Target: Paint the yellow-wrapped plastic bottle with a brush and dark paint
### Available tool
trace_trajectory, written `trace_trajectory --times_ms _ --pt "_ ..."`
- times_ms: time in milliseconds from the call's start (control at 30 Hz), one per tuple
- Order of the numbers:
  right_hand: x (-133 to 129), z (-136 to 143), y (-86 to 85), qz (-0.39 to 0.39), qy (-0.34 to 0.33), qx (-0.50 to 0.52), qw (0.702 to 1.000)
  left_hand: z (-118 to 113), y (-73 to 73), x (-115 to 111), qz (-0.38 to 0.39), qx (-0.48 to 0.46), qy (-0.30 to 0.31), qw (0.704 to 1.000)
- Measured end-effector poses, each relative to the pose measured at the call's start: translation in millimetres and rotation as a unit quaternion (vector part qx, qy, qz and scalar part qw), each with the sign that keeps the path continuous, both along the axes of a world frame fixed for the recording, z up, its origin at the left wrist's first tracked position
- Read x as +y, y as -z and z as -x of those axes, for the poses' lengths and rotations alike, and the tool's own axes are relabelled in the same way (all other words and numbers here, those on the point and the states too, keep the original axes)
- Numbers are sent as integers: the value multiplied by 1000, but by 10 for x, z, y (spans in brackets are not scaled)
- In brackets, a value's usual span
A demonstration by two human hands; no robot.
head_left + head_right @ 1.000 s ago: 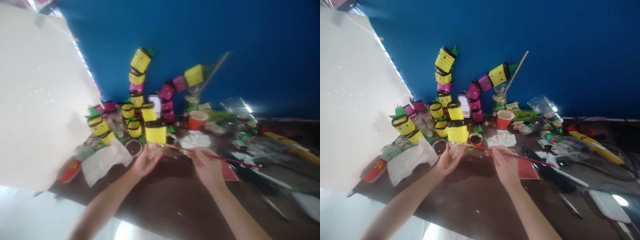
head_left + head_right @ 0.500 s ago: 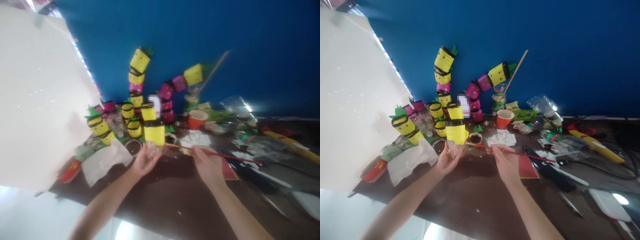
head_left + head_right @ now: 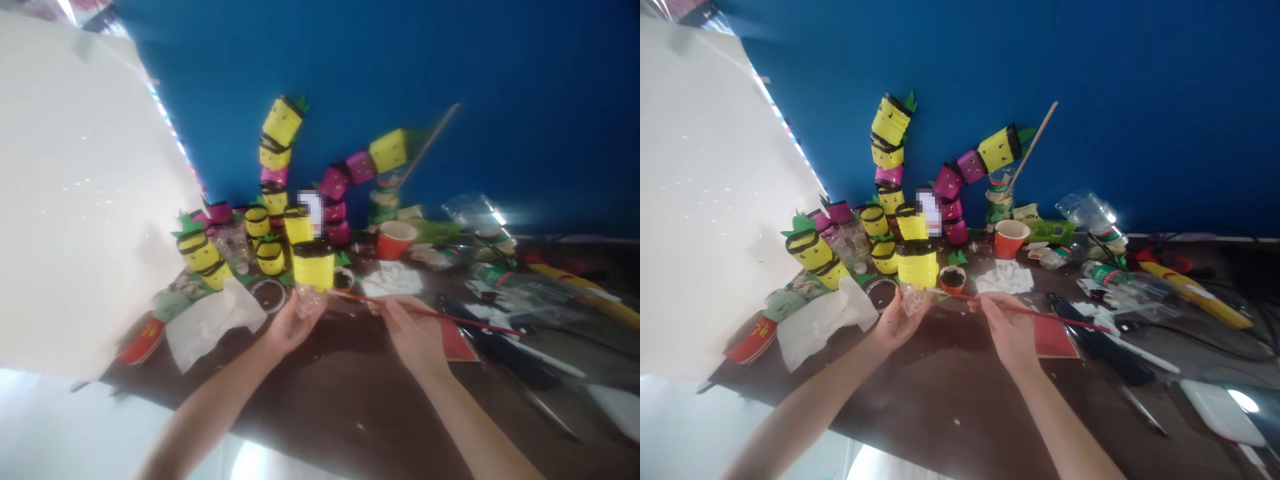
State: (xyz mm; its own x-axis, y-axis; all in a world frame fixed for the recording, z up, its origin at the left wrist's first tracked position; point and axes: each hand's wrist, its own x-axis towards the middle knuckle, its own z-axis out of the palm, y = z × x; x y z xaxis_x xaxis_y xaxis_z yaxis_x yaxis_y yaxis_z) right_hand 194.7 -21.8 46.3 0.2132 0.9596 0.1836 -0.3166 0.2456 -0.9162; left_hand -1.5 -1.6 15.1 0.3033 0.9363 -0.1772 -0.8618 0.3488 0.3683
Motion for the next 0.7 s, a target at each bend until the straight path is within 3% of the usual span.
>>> trace_trajectory --times_ms 200,367,500,700 --pt "74 -57 52 -9 58 18 998 10 -61 9 17 2 -6 1000" --pt "52 -53 -1 -15 38 39 998 1 -60 18 13 -2 -22 1000" --pt "27 -15 37 1 27 0 1000 -9 -43 12 20 1 -19 1000" --pt "68 -54 68 -15 89 2 996 -4 -77 20 27 10 -27 999"
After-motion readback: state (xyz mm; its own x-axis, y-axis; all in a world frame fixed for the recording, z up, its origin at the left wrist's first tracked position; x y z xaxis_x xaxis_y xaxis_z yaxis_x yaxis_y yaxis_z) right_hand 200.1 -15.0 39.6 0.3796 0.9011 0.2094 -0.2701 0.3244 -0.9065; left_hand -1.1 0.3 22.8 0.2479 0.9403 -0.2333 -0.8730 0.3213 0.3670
